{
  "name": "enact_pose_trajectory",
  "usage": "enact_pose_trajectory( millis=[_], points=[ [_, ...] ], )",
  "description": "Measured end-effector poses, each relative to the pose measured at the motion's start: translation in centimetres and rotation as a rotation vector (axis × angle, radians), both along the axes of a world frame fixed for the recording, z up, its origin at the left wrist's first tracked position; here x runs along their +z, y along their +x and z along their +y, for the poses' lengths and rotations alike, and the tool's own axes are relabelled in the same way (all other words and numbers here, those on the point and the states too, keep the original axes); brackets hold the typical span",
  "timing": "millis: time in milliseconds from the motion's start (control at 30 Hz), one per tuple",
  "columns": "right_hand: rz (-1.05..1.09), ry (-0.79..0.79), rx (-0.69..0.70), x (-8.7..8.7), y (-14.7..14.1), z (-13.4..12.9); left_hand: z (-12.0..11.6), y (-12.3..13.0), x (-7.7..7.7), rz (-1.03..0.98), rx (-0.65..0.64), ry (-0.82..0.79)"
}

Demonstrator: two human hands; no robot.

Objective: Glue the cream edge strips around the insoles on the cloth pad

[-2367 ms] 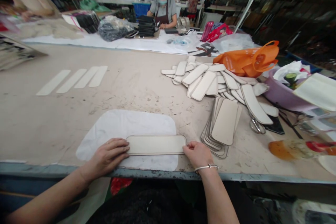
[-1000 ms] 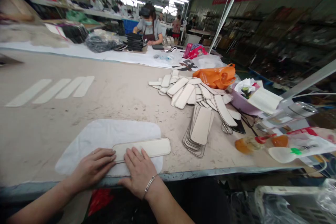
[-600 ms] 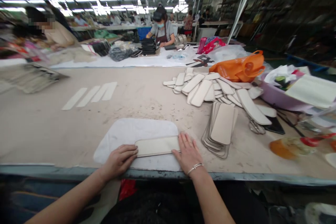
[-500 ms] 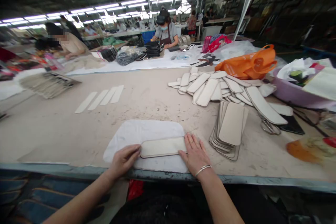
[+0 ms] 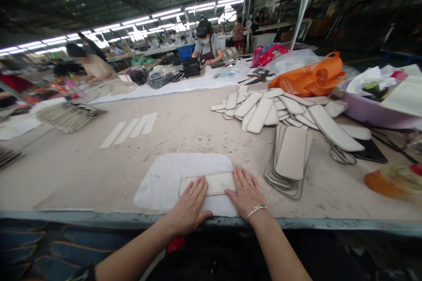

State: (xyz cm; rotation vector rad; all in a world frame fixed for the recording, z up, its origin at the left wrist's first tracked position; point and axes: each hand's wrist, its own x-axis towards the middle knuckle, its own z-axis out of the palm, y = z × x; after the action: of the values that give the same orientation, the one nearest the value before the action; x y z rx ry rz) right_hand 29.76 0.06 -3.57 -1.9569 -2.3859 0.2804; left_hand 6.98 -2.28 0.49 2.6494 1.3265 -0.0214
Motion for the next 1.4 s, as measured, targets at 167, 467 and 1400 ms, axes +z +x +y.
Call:
enact_pose_trajectory(
  millis=[167,467,1400],
  points=[
    [0.077,-0.023,-0.023,0.1,0.1,0.2,0.5,-6.2,-0.2,0.126,0.046,0.061],
    [0.367,0.033,-0.119,2.2,0.9,-0.2,5.1,-5.3,1.4,0.167,0.133,-0.096],
    [0.332,0.220,0.027,5.7,4.1,-1.9,20.2,25.2,10.7,-0.334,0.244,-0.055]
  ],
)
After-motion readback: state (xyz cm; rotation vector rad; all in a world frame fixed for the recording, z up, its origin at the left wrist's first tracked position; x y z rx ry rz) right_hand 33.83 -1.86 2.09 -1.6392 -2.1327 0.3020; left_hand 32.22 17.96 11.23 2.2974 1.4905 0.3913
